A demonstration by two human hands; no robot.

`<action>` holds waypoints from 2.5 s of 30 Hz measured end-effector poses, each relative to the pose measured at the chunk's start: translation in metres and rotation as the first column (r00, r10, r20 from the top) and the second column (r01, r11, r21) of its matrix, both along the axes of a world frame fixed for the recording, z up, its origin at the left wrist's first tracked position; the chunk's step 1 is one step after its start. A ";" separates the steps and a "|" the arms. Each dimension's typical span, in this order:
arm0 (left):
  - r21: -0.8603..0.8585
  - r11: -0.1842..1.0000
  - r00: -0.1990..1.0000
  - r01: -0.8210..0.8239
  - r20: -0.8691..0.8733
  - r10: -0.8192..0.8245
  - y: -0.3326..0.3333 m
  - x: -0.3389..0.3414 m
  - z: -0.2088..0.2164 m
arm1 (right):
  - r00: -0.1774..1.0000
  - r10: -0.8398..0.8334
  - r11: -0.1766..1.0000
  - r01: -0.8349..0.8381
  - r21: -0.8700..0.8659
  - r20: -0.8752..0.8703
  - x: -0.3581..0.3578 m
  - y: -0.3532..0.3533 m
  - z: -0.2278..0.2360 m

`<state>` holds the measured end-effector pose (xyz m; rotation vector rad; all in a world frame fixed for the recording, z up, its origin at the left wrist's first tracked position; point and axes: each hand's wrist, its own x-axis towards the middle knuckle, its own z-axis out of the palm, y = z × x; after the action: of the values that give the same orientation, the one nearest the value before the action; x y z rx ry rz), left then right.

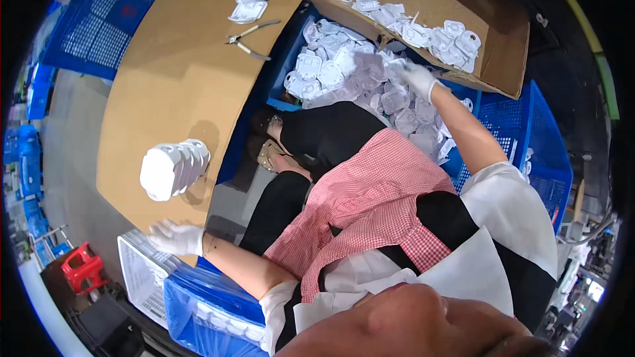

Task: Inspect white plastic electronic housings using a precision tool and sort them into bins.

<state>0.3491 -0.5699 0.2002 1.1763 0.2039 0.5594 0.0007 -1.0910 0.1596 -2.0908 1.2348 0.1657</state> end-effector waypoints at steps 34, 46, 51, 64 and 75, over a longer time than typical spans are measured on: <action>0.112 0.758 0.751 0.643 -0.289 -0.594 -0.083 -0.200 0.065 | 0.874 -0.221 0.961 0.270 -0.054 0.432 -0.067 0.032 -0.021; 0.156 0.465 0.480 0.871 -0.073 -0.874 -0.099 -0.266 0.149 | 0.701 -0.314 0.341 -0.547 0.765 0.641 0.025 0.219 0.218; 0.185 0.479 0.504 0.858 -0.129 -0.854 -0.074 -0.281 0.156 | 0.812 -0.289 -0.009 -0.532 0.847 0.507 0.025 0.249 0.217; -0.063 0.468 0.468 0.882 0.239 -0.851 -0.090 -0.277 0.158 | 0.940 -0.261 -0.415 -0.314 0.854 0.219 0.025 0.268 0.195; -0.460 0.360 0.512 0.812 0.265 -0.817 -0.081 -0.275 0.164 | 0.675 -0.085 0.626 -0.536 0.566 0.733 0.019 0.270 0.213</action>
<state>0.0743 -0.6513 0.3646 0.5737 -0.2383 -0.4189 0.0200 -0.8212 0.3726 -1.3096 0.2610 -0.0223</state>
